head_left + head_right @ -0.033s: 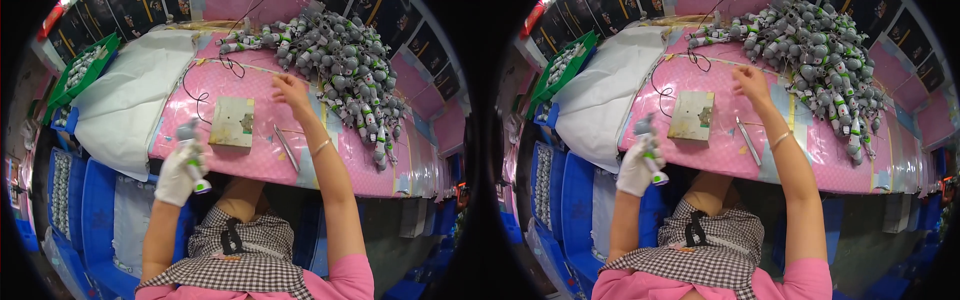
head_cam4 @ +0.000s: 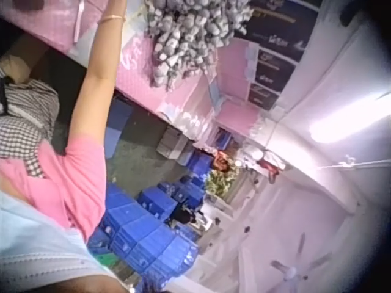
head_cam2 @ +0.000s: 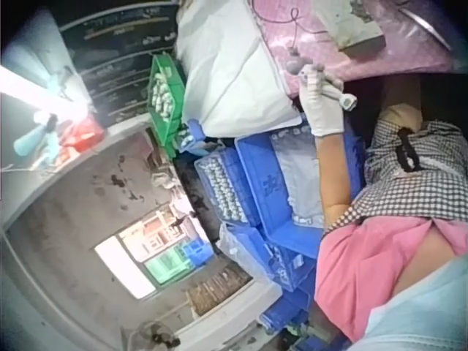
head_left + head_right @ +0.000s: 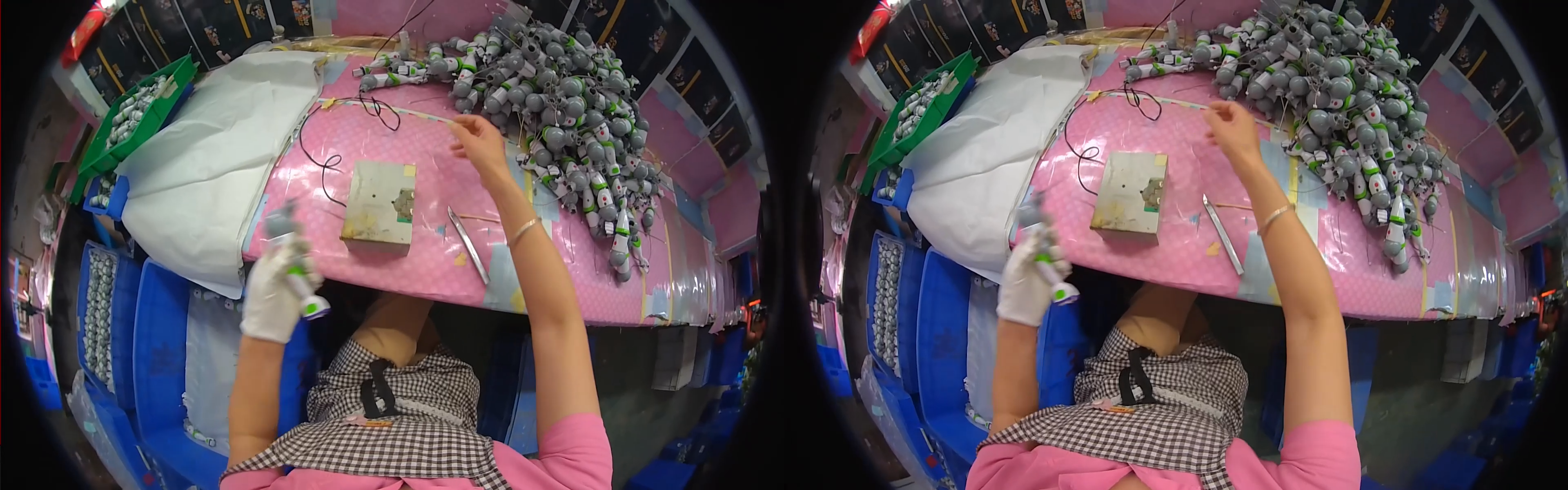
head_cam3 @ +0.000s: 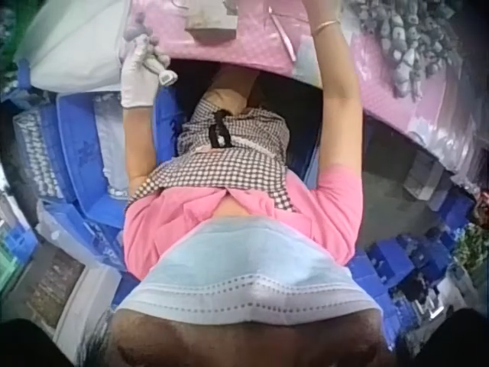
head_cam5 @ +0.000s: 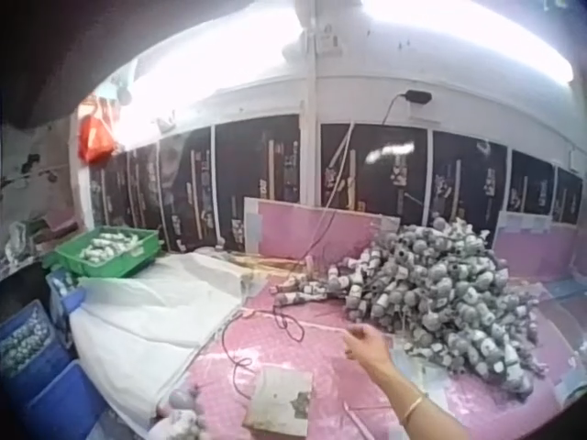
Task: Assemble plastic toy parts and organize them into storage crates.
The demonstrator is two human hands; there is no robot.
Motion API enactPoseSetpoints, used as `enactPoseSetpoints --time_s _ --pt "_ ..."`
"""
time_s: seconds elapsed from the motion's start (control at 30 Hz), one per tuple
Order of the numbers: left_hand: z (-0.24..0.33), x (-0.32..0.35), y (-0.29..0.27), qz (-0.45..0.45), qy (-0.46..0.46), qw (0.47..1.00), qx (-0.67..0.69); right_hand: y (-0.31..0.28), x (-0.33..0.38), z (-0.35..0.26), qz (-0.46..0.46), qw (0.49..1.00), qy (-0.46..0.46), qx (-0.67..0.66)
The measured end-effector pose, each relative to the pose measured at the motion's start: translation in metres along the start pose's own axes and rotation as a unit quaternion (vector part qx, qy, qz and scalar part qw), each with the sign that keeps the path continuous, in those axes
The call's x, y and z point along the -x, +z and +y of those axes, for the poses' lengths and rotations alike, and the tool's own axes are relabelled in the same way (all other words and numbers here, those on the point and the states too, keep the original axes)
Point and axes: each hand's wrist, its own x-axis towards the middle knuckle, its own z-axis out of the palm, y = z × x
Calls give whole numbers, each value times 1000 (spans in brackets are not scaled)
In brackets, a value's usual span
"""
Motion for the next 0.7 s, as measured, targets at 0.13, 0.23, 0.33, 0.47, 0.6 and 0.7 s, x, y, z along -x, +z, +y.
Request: enactPoseSetpoints --time_s 0.13,0.23,0.33,0.47,0.6,0.7 --pt "29 31 -86 234 213 943 -108 -10 -71 17 45 949 -168 263" --pt "38 74 -167 414 245 873 -76 11 -115 24 -2 902 -151 406" --pt "27 99 -248 456 166 872 -65 -5 -138 23 -20 925 -56 375" --pt "0 91 -329 553 75 829 23 -29 -146 14 7 913 -240 330" --pt "-11 88 -369 580 19 810 -78 10 -70 -11 -83 979 -138 128" --pt "-18 56 -396 592 20 805 -19 8 -16 -34 -64 977 -181 87"
